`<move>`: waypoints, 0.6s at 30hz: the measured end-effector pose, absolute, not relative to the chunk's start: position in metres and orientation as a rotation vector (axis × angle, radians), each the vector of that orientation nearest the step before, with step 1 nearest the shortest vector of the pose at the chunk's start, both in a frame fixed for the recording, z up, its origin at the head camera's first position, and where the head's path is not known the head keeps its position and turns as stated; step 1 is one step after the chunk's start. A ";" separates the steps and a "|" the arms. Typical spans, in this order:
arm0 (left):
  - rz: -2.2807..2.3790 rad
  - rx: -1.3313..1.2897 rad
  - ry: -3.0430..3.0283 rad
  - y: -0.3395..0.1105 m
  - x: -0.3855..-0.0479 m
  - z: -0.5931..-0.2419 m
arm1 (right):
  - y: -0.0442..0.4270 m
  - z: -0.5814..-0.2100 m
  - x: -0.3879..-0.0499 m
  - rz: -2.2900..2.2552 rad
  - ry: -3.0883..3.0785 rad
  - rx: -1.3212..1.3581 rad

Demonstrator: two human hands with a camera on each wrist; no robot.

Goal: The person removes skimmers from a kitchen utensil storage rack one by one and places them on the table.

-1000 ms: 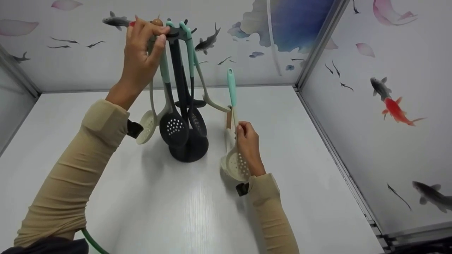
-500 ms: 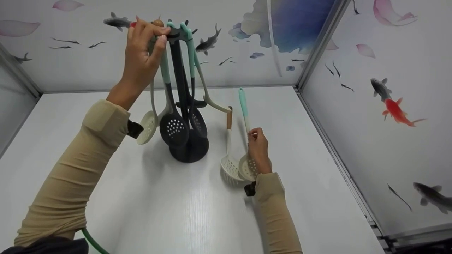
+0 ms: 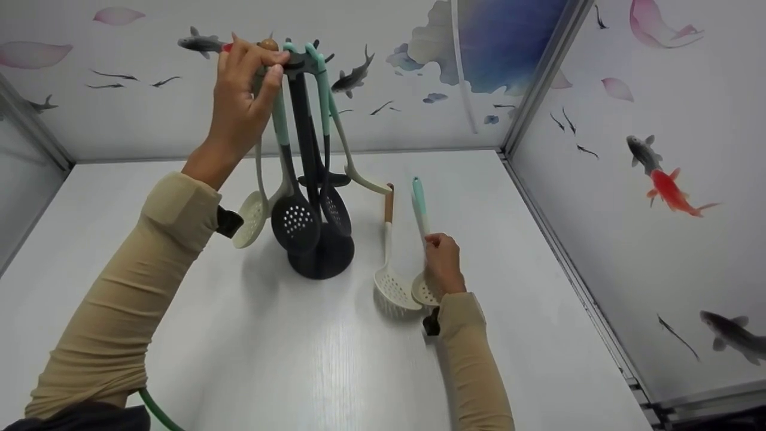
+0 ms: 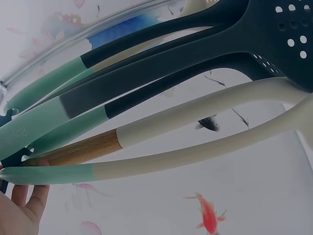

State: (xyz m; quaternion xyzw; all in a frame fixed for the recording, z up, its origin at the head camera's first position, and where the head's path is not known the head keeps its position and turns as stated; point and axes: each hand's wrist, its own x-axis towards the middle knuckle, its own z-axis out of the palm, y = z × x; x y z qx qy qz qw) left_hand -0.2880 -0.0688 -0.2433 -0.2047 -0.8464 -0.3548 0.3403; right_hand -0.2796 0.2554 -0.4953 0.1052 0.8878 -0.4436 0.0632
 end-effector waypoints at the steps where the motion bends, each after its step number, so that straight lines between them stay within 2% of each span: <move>1: -0.923 -0.533 -2.203 -0.069 -0.288 -0.243 | 0.255 -0.496 -0.280 -1.332 2.669 0.319; 10: -0.924 -0.544 -2.206 -0.069 -0.288 -0.242 | 0.256 -0.493 -0.282 -1.318 2.688 0.276; 18: -0.933 -0.520 -2.227 -0.070 -0.287 -0.242 | 0.232 -0.472 -0.278 -1.391 2.843 0.033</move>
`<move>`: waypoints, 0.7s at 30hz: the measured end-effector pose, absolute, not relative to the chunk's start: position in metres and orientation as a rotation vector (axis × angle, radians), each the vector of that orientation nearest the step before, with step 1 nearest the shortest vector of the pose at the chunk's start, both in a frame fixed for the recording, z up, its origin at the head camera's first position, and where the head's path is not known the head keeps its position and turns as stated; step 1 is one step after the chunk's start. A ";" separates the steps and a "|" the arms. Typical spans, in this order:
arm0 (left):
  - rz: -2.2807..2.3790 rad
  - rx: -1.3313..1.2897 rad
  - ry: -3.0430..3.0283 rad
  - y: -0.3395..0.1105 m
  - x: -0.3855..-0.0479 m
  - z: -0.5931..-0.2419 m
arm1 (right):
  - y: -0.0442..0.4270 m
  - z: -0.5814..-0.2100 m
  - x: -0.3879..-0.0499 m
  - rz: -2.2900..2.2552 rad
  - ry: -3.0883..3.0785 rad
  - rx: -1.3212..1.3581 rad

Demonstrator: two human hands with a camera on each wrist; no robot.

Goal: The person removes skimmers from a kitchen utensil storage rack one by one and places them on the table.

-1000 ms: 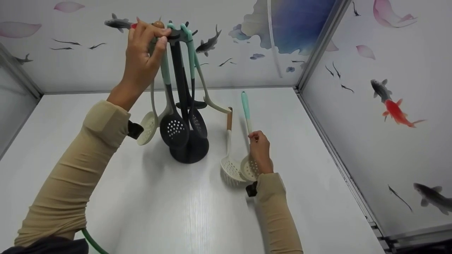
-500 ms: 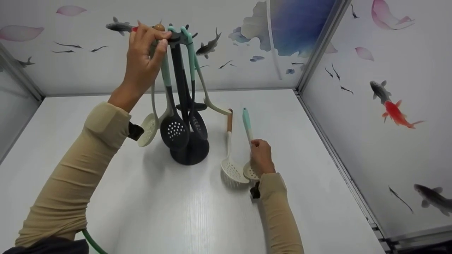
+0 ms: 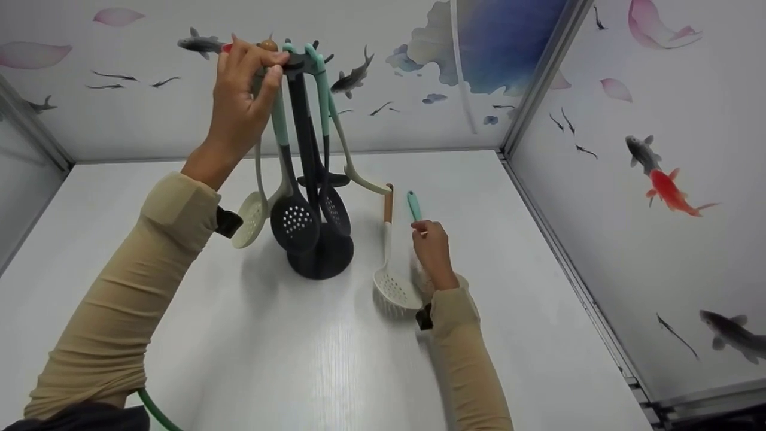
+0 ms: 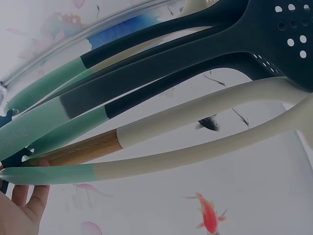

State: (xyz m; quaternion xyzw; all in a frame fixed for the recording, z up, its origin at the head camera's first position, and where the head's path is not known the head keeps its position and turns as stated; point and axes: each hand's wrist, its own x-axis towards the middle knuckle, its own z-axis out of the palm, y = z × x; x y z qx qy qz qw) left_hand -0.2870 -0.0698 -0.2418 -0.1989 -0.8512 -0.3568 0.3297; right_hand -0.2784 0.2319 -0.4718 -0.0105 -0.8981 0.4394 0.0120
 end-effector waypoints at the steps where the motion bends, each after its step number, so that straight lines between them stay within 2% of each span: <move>1: -0.934 -0.518 -2.226 -0.070 -0.287 -0.242 | 0.226 -0.468 -0.277 1.371 -2.765 0.015; 9: -0.941 -0.521 -2.236 -0.069 -0.287 -0.242 | 0.176 -0.424 -0.260 1.471 -2.558 0.305; 14: -0.938 -0.524 -2.239 -0.068 -0.287 -0.241 | 0.141 -0.400 -0.246 1.617 -2.411 0.606; 21: -0.940 -0.524 -2.236 -0.070 -0.287 -0.242 | 0.100 -0.388 -0.241 1.687 -2.309 0.940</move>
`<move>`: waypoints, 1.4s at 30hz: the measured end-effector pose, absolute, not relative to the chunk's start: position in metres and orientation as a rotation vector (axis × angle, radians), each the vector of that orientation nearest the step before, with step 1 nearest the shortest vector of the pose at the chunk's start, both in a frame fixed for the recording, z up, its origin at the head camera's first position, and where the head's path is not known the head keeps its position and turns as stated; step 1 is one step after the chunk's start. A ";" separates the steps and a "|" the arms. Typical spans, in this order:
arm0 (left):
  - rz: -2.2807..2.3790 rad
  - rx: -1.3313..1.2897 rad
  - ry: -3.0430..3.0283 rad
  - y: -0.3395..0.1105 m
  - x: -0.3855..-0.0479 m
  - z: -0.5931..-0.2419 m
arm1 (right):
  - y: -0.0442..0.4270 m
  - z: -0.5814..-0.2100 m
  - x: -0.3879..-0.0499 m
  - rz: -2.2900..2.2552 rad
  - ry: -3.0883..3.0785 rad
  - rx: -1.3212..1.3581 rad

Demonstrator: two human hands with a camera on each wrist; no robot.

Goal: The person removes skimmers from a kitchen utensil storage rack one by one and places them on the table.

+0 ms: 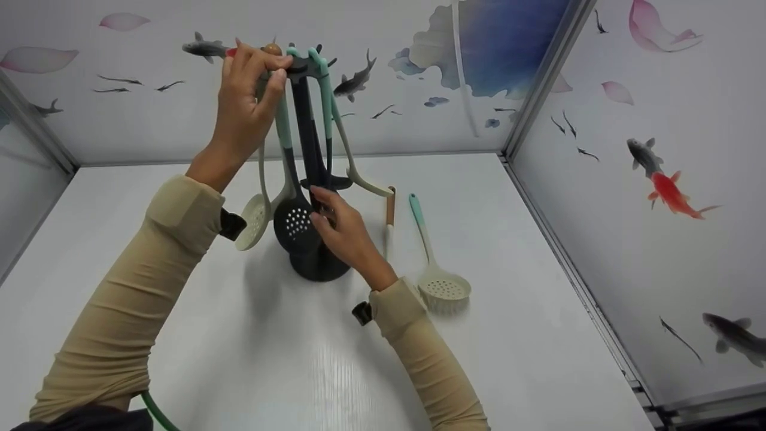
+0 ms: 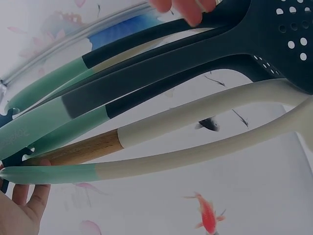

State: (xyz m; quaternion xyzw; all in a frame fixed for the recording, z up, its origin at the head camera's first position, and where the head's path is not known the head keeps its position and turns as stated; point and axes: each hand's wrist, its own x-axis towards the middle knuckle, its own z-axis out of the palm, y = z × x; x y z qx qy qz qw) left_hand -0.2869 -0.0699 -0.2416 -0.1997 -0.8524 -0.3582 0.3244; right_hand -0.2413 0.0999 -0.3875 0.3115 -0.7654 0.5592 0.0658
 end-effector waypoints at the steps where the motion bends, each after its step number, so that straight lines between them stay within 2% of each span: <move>1: -0.941 -0.524 -2.234 -0.070 -0.287 -0.242 | 0.096 -0.389 -0.242 1.689 -2.308 0.961; 6: -0.944 -0.519 -2.235 -0.070 -0.287 -0.243 | 0.083 -0.392 -0.243 1.743 -2.326 1.017; 12: -0.945 -0.512 -2.239 -0.070 -0.286 -0.242 | 0.074 -0.384 -0.232 1.726 -2.447 0.958; 15: -0.952 -0.508 -2.246 -0.070 -0.285 -0.242 | 0.075 -0.394 -0.235 1.709 -2.449 0.925; 24: -0.961 -0.509 -2.229 -0.071 -0.286 -0.242 | 0.080 -0.386 -0.223 1.794 -2.361 0.836; 31: -0.955 -0.507 -2.222 -0.071 -0.287 -0.244 | 0.081 -0.365 -0.207 1.775 -2.273 0.834; 42: -0.955 -0.524 -2.216 -0.069 -0.287 -0.244 | 0.082 -0.368 -0.208 1.858 -2.144 0.863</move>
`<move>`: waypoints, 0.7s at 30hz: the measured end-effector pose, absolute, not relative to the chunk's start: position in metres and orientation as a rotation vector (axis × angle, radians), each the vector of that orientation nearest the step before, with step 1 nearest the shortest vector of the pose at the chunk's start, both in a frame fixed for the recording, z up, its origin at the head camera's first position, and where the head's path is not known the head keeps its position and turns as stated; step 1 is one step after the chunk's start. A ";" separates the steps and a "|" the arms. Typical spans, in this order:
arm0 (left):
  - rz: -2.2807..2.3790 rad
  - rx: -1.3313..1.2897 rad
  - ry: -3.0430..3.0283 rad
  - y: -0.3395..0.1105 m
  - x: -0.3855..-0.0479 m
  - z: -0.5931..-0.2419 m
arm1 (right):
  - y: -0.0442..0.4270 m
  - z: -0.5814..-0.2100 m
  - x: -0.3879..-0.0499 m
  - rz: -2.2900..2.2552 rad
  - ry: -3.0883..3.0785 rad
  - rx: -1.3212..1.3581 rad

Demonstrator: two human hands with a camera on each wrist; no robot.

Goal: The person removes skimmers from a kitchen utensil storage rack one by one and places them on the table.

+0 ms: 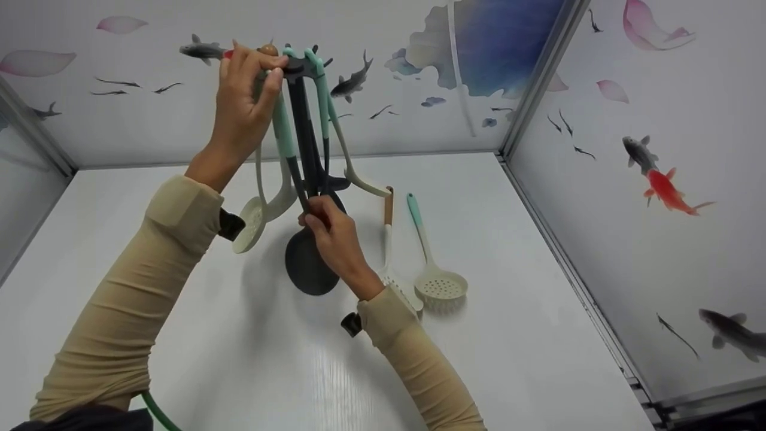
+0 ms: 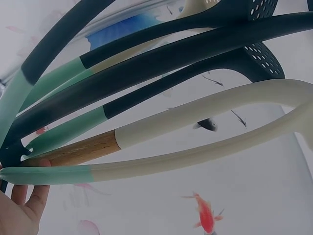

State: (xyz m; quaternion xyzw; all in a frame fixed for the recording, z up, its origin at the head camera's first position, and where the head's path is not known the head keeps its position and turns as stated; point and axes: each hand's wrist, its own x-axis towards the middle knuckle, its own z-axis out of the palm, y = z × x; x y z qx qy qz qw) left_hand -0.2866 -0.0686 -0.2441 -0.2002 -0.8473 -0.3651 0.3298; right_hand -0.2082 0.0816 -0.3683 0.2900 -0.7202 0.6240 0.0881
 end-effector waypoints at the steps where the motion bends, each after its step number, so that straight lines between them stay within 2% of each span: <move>1: -0.957 -0.523 -2.217 -0.069 -0.286 -0.244 | 0.081 -0.368 -0.208 1.855 -2.138 0.872; 21: -1.055 -0.553 -2.209 -0.071 -0.285 -0.242 | 0.081 -0.366 -0.202 1.775 -2.095 0.933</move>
